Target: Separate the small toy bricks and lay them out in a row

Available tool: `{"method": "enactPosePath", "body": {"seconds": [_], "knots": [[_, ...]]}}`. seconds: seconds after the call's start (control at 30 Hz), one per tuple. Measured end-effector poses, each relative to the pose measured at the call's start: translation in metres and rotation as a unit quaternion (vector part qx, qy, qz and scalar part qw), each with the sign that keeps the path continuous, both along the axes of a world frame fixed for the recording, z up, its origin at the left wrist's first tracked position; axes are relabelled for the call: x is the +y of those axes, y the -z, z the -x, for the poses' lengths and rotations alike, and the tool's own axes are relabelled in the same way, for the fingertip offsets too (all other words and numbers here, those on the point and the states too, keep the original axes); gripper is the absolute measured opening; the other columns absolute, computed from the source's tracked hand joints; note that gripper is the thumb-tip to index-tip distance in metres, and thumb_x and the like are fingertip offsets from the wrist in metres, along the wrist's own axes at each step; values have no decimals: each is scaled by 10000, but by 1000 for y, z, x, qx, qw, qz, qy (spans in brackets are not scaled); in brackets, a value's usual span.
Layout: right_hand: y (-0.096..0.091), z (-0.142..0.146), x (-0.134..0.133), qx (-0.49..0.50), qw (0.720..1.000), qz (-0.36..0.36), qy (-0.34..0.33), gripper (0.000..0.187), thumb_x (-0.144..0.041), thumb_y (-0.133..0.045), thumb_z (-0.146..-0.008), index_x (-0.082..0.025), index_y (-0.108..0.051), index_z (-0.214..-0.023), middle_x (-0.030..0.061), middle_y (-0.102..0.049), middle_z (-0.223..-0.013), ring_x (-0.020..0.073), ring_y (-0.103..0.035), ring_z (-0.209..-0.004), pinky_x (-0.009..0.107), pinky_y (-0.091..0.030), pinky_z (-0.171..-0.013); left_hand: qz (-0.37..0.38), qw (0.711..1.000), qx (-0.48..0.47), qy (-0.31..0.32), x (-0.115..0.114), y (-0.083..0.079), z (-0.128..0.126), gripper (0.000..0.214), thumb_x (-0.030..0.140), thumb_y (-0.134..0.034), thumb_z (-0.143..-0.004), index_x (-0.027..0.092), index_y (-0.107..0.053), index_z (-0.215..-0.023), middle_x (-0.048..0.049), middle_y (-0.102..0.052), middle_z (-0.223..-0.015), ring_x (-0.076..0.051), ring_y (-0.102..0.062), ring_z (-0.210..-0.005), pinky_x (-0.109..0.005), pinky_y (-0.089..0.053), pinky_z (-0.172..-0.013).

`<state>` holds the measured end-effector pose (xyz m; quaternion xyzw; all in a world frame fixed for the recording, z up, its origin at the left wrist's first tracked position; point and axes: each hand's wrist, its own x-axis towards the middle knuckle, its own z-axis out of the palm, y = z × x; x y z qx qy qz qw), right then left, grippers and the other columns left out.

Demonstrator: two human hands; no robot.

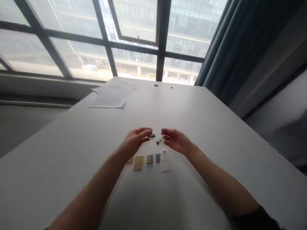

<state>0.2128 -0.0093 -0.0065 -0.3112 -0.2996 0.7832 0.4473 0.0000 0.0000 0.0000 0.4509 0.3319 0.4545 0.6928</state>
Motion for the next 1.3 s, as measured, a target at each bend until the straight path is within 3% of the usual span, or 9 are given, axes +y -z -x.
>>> {"method": "enactPosePath", "body": {"seconds": [0.13,0.2,0.27,0.37,0.43,0.5,0.67,0.9,1.3], "knots": [[-2,-3,-7,-117,989,-88,1,202,-295,-696,-729,-177,-726,-889,9,-656,-850,91,-540,-729,213,-411,-664,-27,994,104,7,-5,-6,-2,311,406,-742,-702,174,-704,-906,-27,-700,-819,-133,-609,-742,-262,-464,-742],[-4,-4,-10,-255,953,-166,-3,201,-286,-691,-730,-182,-725,-899,17,-658,-831,113,-542,-728,245,-414,-688,-105,965,240,16,-7,-8,-4,292,417,-714,-715,179,-709,-886,-33,-702,-816,-162,-608,-745,-288,-462,-724],[-6,-4,-14,-415,870,-265,-2,180,-254,-686,-725,-190,-727,-888,24,-653,-835,140,-545,-758,283,-417,-736,-223,894,389,11,-9,-7,-8,241,398,-693,-720,192,-718,-843,-36,-698,-818,-190,-604,-780,-311,-451,-741],[-7,0,-19,-582,712,-393,1,168,-187,-668,-725,-204,-729,-881,37,-646,-894,175,-546,-867,321,-399,-840,-352,762,543,3,-13,-3,-15,153,337,-671,-727,221,-722,-812,-31,-688,-828,-214,-589,-836,-335,-426,-791],[-6,5,-21,-629,649,-428,-18,171,-177,-657,-738,-208,-725,-893,46,-651,-928,190,-544,-925,332,-384,-888,-375,712,594,13,-15,2,-18,126,306,-653,-740,231,-719,-818,-28,-688,-846,-226,-583,-861,-344,-413,-803],[-3,10,-21,-654,617,-436,-42,166,-192,-660,-746,-212,-722,-898,51,-655,-947,199,-546,-943,336,-382,-899,-379,689,618,17,-17,6,-20,123,292,-643,-749,235,-718,-827,-29,-688,-864,-232,-579,-876,-346,-407,-805],[1,17,-20,-685,586,-428,-68,173,-213,-657,-762,-233,-719,-922,51,-656,-983,215,-542,-975,343,-379,-876,-375,680,629,35,-15,11,-19,136,314,-629,-768,253,-727,-839,-29,-683,-867,-230,-583,-882,-334,-408,-794],[3,15,-20,-678,601,-419,-57,188,-256,-655,-796,-228,-704,-975,51,-651,-1022,201,-537,-989,337,-357,-894,-353,709,609,40,-12,8,-13,195,342,-578,-816,253,-728,-902,-23,-698,-902,-218,-603,-893,-311,-416,-793],[-2,18,-23,-723,552,-414,-43,77,-264,-646,-812,-218,-705,-828,51,-644,-949,210,-530,-978,333,-341,-838,-379,688,618,28,-11,14,-16,159,257,-579,-816,269,-737,-830,-19,-688,-850,-203,-593,-849,-306,-408,-773]]}}
